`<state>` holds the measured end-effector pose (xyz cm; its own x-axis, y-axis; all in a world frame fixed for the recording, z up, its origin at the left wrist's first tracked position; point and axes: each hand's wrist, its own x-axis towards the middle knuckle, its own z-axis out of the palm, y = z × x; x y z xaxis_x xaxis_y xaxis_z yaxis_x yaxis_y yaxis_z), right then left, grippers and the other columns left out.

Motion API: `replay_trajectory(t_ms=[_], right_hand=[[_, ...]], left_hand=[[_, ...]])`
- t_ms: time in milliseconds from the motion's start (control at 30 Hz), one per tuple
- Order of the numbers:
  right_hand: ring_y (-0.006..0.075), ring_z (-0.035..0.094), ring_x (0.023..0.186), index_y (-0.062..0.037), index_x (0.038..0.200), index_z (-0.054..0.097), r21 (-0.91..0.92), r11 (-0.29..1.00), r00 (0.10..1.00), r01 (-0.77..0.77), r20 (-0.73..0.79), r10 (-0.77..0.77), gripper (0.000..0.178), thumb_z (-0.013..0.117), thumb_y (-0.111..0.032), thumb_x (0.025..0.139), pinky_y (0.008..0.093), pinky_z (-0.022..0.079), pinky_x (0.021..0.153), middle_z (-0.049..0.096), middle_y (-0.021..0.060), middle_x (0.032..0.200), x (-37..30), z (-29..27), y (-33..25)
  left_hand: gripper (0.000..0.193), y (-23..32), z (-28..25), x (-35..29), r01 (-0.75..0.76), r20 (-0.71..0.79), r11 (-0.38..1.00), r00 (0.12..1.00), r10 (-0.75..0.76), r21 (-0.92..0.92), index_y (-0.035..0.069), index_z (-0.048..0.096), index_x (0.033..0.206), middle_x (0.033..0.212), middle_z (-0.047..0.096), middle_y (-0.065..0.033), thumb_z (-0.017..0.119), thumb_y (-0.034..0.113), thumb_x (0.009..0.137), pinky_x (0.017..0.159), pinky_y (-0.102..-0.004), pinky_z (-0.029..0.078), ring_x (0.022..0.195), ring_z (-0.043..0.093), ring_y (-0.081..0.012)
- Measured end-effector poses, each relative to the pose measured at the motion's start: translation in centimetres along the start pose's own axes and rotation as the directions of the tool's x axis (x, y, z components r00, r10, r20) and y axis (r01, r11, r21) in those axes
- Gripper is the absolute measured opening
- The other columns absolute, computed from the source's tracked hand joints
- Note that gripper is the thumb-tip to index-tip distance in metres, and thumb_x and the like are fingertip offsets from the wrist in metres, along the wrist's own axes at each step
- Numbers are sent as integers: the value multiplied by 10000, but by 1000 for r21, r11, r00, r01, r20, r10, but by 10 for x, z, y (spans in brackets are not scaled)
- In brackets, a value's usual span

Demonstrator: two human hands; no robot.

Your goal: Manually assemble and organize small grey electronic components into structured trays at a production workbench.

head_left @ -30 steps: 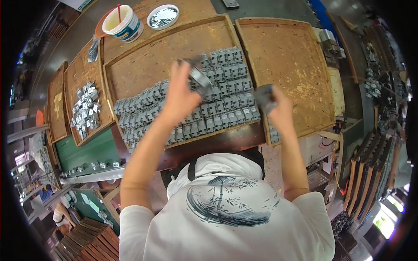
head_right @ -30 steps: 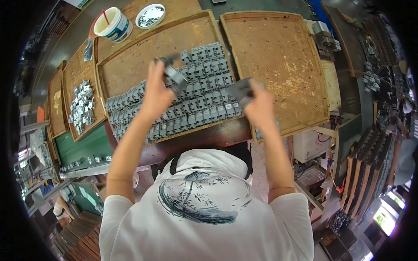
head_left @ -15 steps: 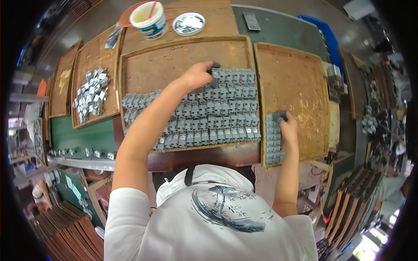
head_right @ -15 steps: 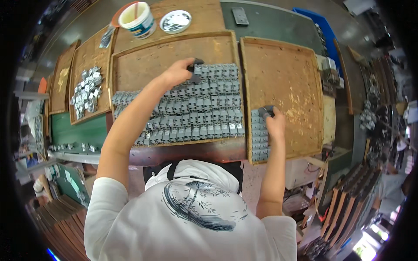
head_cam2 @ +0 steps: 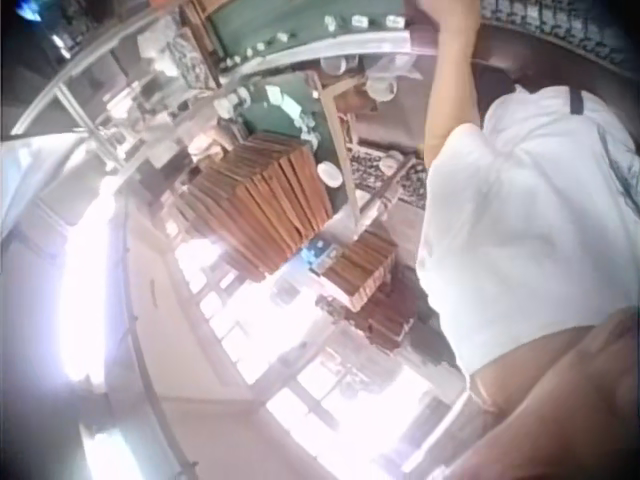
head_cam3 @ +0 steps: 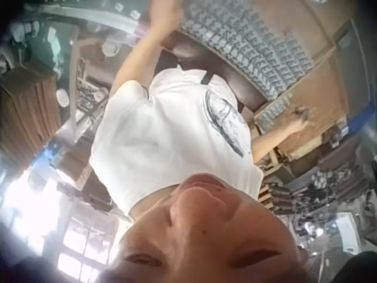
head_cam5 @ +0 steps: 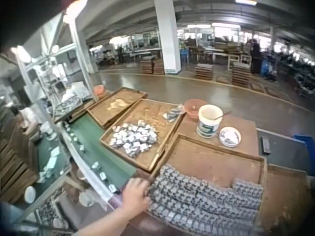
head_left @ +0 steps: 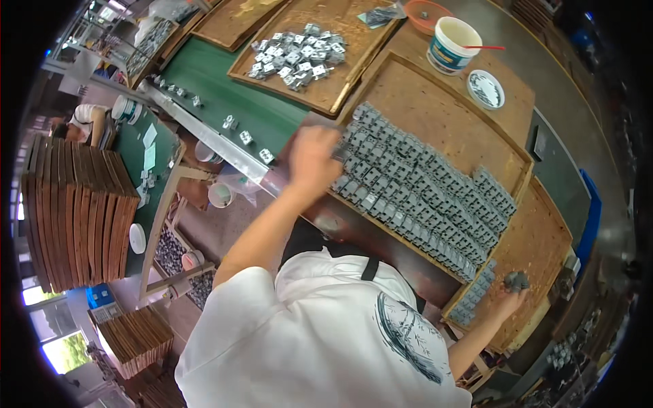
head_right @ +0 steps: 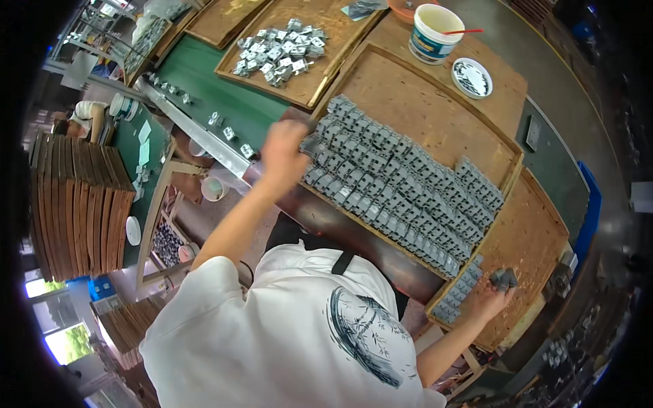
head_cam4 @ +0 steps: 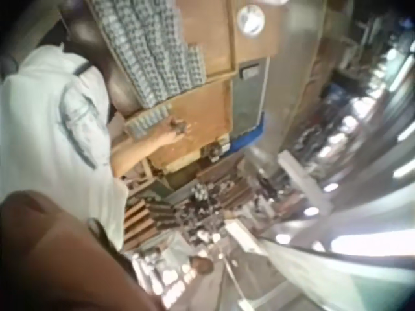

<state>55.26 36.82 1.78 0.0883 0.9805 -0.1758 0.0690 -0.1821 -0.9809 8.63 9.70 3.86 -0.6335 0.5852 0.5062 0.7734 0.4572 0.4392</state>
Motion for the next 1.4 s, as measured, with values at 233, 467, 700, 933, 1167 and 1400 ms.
replay_trajectory(t_ms=[233,467,700,933,1167,1400], right_hand=[[157,634,879,-6,1203,614,112,991,972,77,213,-100,280,576,-44,928,301,535,743,660,68,1050,-23,67,-17],[171,640,779,15,1185,596,133,989,890,57,443,-111,296,632,-28,895,314,533,676,654,87,963,-91,150,-61],[185,633,721,1,1098,621,-103,925,670,365,719,-184,282,703,-71,838,318,527,649,642,86,888,-154,179,-119],[342,596,748,-18,882,601,-191,540,477,820,750,-458,254,748,-101,692,393,487,614,567,147,861,-134,150,-123],[352,558,794,-25,828,539,-225,389,437,893,639,-633,228,608,-2,612,422,481,673,509,150,831,-141,156,-71],[352,598,853,-8,870,579,-202,714,657,670,610,-443,250,671,-6,638,414,507,684,561,155,878,-136,139,-56]], left_hand=[[385,-117,-59,-40,505,199,594,633,-748,626,125,641,1102,1006,686,-228,571,380,823,813,-515,507,965,650,-419],[324,-78,-55,-20,622,402,476,775,-488,-622,12,598,1214,1057,704,-107,598,81,897,750,-345,538,928,678,-219],[390,99,-33,8,454,503,269,850,154,-849,-2,640,1189,1160,572,-42,699,-45,805,913,-277,458,1079,562,-142],[368,160,-15,12,566,623,259,715,318,-783,-57,585,1208,1196,537,-88,554,-95,843,925,-285,456,1079,570,-195],[451,173,0,-24,291,544,645,807,231,-706,-15,548,1259,1186,564,-157,566,-25,808,1023,-370,370,1051,526,-292],[531,175,12,-15,563,697,437,669,257,-701,-34,502,1354,1297,508,-83,560,-79,827,994,-305,416,1185,524,-209]])
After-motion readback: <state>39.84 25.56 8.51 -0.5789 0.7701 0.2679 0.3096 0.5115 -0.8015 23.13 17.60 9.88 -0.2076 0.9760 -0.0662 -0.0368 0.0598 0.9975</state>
